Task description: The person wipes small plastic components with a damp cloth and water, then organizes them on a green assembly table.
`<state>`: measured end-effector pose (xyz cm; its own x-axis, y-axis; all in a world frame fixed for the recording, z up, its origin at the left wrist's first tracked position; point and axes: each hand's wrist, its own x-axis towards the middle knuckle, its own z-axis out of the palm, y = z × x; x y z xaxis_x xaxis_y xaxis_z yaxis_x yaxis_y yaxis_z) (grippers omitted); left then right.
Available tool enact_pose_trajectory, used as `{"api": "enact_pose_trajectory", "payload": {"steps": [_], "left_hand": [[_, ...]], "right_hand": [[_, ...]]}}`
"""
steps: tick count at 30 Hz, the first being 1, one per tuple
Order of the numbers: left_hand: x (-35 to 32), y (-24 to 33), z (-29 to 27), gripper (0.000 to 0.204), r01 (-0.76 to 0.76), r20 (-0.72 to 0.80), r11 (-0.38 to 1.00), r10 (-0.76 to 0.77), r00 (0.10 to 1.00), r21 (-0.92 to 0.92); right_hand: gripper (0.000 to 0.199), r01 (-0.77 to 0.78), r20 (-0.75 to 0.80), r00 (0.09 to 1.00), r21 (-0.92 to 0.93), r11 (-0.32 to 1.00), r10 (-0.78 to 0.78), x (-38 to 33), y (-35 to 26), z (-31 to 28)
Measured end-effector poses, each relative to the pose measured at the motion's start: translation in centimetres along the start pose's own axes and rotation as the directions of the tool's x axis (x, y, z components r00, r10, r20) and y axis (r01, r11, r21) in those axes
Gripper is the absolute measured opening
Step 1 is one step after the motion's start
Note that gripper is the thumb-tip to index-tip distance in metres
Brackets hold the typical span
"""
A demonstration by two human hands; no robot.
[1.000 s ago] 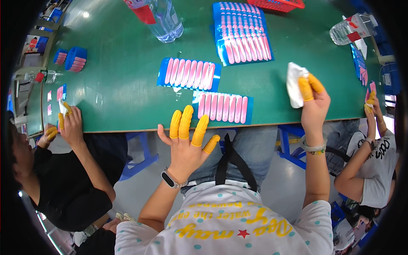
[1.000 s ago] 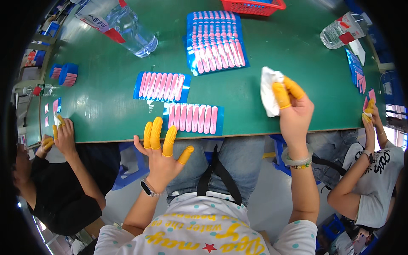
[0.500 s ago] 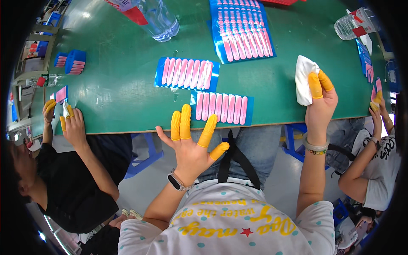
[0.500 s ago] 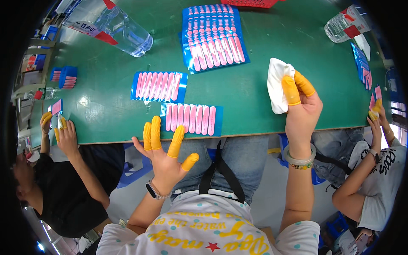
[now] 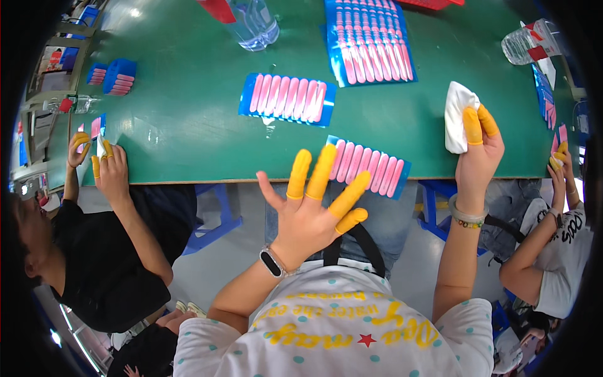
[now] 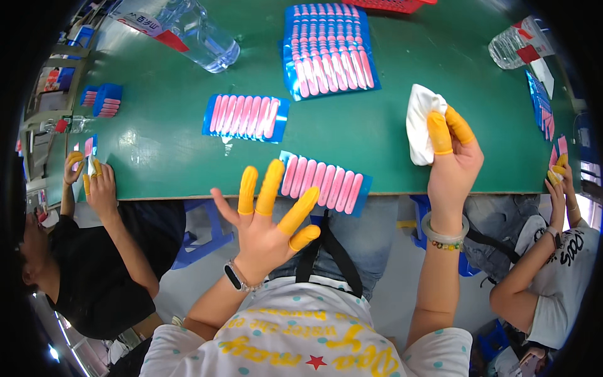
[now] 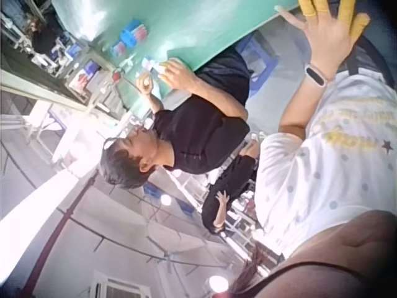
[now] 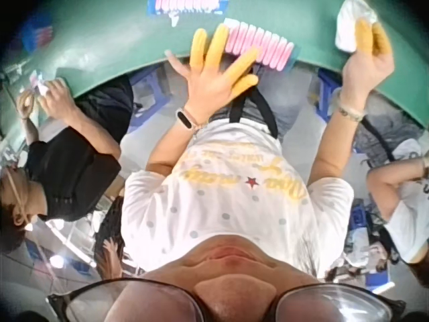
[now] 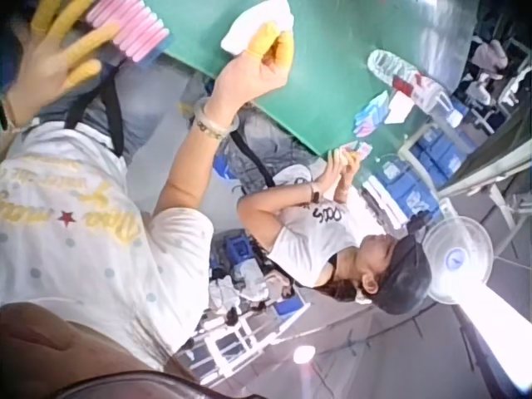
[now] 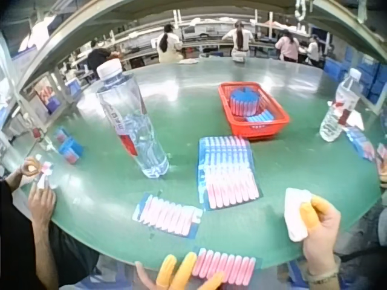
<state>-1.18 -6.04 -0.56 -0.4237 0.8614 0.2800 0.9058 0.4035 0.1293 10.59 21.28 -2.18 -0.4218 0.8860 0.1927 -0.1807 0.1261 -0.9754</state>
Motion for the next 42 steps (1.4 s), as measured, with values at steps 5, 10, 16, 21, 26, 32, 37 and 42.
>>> {"api": "enact_pose_trajectory", "payload": {"steps": [5,10,16,21,26,32,37,42], "left_hand": [[-0.4,1.4,0.2,0.051,0.14,0.033,0.988,-0.138,0.99,-0.065],[-0.5,1.1,0.3,0.055,0.089,0.018,0.992,-0.088,0.996,-0.093],[3.2,-2.5,-1.0,0.053,0.186,-0.181,0.972,-0.21,0.961,-0.142],[4.8,-8.0,-1.9,0.039,0.321,-0.168,0.946,-0.324,0.931,-0.046],[4.5,-8.5,-2.0,0.033,0.354,-0.043,0.921,-0.365,0.93,-0.163],[4.4,-7.7,-1.8,0.032,0.303,-0.011,0.95,-0.305,0.952,-0.071],[4.7,-7.7,-1.4,0.036,0.29,-0.091,0.957,-0.286,0.954,0.031],[4.4,-7.8,-1.5,0.038,0.274,-0.034,0.96,-0.273,0.962,0.058]], "right_hand": [[0.03,-0.028,0.021,0.999,0.012,1.0,0.028,-0.2,-0.3,0.0],[0.03,-0.002,0.01,1.0,0.007,1.0,0.002,-0.1,-0.3,0.2],[0.03,-0.046,0.005,0.999,0.003,0.999,0.046,-0.3,-0.5,0.2],[0.029,-0.027,0.009,1.0,0.018,0.999,0.027,-0.2,-0.5,0.5],[0.028,-0.028,0.023,0.999,0.021,0.999,0.028,-0.2,-0.8,0.9],[0.028,-0.031,0.012,0.999,0.028,0.999,0.03,-0.4,-0.9,0.9],[0.028,-0.022,0.013,1.0,0.035,0.999,0.022,-0.3,-1.4,1.4],[0.029,-0.052,0.007,0.999,0.013,0.999,0.052,-0.3,-1.7,1.7]]}}
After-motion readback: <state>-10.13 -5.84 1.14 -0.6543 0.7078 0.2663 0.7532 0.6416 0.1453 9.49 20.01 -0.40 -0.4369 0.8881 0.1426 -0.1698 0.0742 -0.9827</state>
